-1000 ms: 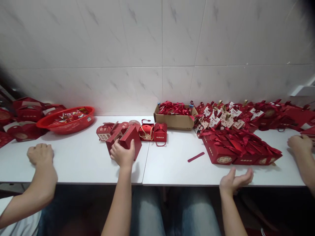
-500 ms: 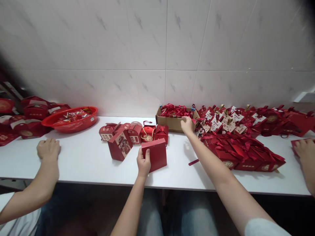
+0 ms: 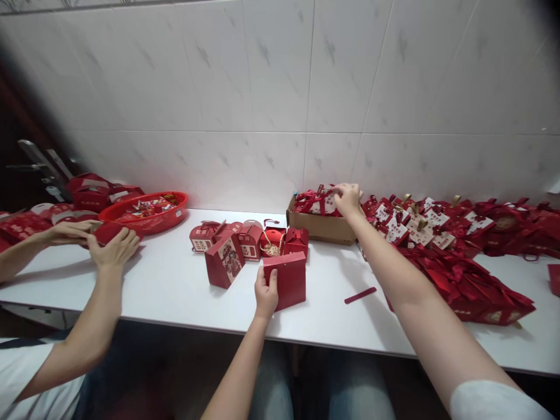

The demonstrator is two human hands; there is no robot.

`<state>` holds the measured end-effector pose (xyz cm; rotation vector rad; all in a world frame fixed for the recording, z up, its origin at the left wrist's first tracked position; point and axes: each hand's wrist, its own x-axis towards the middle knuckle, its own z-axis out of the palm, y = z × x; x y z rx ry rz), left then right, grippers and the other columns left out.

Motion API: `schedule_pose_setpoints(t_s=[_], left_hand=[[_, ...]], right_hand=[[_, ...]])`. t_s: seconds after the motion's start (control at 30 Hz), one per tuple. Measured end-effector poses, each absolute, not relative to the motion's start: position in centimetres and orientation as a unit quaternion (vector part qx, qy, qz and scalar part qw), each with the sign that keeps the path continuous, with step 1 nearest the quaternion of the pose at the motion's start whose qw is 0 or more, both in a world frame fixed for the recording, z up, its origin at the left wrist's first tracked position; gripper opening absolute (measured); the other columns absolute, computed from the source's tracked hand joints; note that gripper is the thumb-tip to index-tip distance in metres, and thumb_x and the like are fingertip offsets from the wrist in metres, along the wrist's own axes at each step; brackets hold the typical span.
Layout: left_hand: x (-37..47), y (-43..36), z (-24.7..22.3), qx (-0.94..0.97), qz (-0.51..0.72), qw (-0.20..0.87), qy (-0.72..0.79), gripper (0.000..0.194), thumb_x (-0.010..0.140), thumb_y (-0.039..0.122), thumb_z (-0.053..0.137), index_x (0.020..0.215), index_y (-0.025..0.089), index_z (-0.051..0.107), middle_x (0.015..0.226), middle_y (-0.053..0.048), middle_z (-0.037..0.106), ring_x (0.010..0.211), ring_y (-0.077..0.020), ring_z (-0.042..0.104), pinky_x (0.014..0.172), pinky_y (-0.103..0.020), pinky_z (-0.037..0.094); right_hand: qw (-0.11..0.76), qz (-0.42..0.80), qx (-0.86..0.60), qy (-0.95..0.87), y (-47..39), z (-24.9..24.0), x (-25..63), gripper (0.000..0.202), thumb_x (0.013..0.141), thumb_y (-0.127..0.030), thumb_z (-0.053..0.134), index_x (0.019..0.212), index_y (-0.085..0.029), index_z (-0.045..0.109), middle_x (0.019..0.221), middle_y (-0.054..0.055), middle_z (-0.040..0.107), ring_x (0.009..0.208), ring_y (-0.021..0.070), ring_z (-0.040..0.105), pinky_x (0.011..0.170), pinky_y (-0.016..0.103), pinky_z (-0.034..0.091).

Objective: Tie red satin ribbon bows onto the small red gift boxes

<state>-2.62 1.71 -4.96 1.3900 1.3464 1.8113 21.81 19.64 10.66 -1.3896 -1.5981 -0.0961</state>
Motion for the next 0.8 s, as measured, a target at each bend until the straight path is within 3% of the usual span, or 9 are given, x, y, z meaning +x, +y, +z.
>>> schedule_pose_setpoints(t_s=[0.07, 0.17, 0.33, 0.43, 0.53, 0.63, 0.8], left_hand=[[-2.5, 1.6, -4.7, 0.507, 0.666, 0.244, 0.490, 0.034, 0.083, 0.048, 0.049, 0.100, 0.020, 0.054, 0.096, -0.008, 0.065, 0.092, -0.0220, 0.061, 0.081, -0.032, 0.049], [-2.5, 1.4, -4.3, 0.504, 0.666, 0.250, 0.490, 0.034, 0.083, 0.048, 0.049, 0.101, 0.019, 0.054, 0.097, -0.009, 0.065, 0.091, -0.0230, 0.062, 0.080, -0.033, 0.049], [-2.6, 1.5, -4.3, 0.506, 0.664, 0.256, 0.487, 0.028, 0.083, 0.042, 0.052, 0.102, 0.022, 0.054, 0.099, -0.007, 0.066, 0.093, -0.0251, 0.061, 0.081, -0.036, 0.050], [-2.7, 1.7, -4.4, 0.506, 0.668, 0.256, 0.483, 0.028, 0.083, 0.042, 0.052, 0.101, 0.021, 0.054, 0.097, -0.007, 0.066, 0.092, -0.0250, 0.061, 0.081, -0.036, 0.050], [-2.6, 1.7, -4.6, 0.506, 0.670, 0.263, 0.475, 0.032, 0.084, 0.046, 0.049, 0.102, 0.019, 0.054, 0.098, -0.008, 0.065, 0.091, -0.0230, 0.062, 0.080, -0.034, 0.049], [-2.5, 1.7, -4.7, 0.506, 0.675, 0.262, 0.469, 0.034, 0.084, 0.047, 0.049, 0.102, 0.018, 0.054, 0.099, -0.009, 0.065, 0.092, -0.0216, 0.062, 0.082, -0.033, 0.048], [-2.4, 1.7, -4.7, 0.501, 0.684, 0.258, 0.463, 0.036, 0.084, 0.047, 0.050, 0.104, 0.017, 0.054, 0.100, -0.009, 0.064, 0.094, -0.0213, 0.061, 0.083, -0.033, 0.048]], right_hand=[[0.506, -0.076, -0.543, -0.666, 19.2, 12.3, 22.8, 0.027, 0.074, -0.010, 0.046, 0.086, -0.017, 0.068, 0.096, 0.007, 0.067, 0.104, 0.0272, 0.048, 0.095, 0.051, 0.029], [0.526, -0.023, -0.523, -0.670, 18.7, 13.8, 24.3, 0.023, 0.070, -0.007, 0.049, 0.084, -0.014, 0.067, 0.086, 0.006, 0.067, 0.085, 0.0211, 0.058, 0.086, 0.042, 0.041], [0.645, 0.084, -0.497, -0.575, 17.6, 13.3, 27.2, 0.025, 0.073, -0.025, 0.058, 0.095, -0.013, 0.060, 0.091, 0.007, 0.065, 0.067, 0.0138, 0.060, 0.067, 0.031, 0.051], [0.583, 0.155, -0.571, -0.557, 15.9, 10.4, 28.0, 0.025, 0.078, -0.023, 0.051, 0.101, -0.013, 0.057, 0.089, 0.007, 0.065, 0.058, 0.0107, 0.058, 0.057, 0.027, 0.051], [0.476, 0.203, -0.617, -0.593, 13.6, 5.6, 27.6, 0.012, 0.071, -0.013, 0.058, 0.081, -0.012, 0.063, 0.071, 0.005, 0.066, 0.052, 0.0133, 0.059, 0.054, 0.028, 0.051], [0.391, 0.208, -0.650, -0.618, 11.5, 0.9, 26.8, 0.006, 0.066, -0.009, 0.060, 0.067, -0.012, 0.065, 0.065, 0.006, 0.066, 0.060, 0.0184, 0.062, 0.064, 0.033, 0.051], [0.318, 0.173, -0.663, -0.656, 8.3, -3.7, 25.2, 0.014, 0.074, -0.022, 0.061, 0.079, -0.013, 0.070, 0.101, 0.014, 0.065, 0.102, 0.0269, 0.058, 0.092, 0.037, 0.040]])
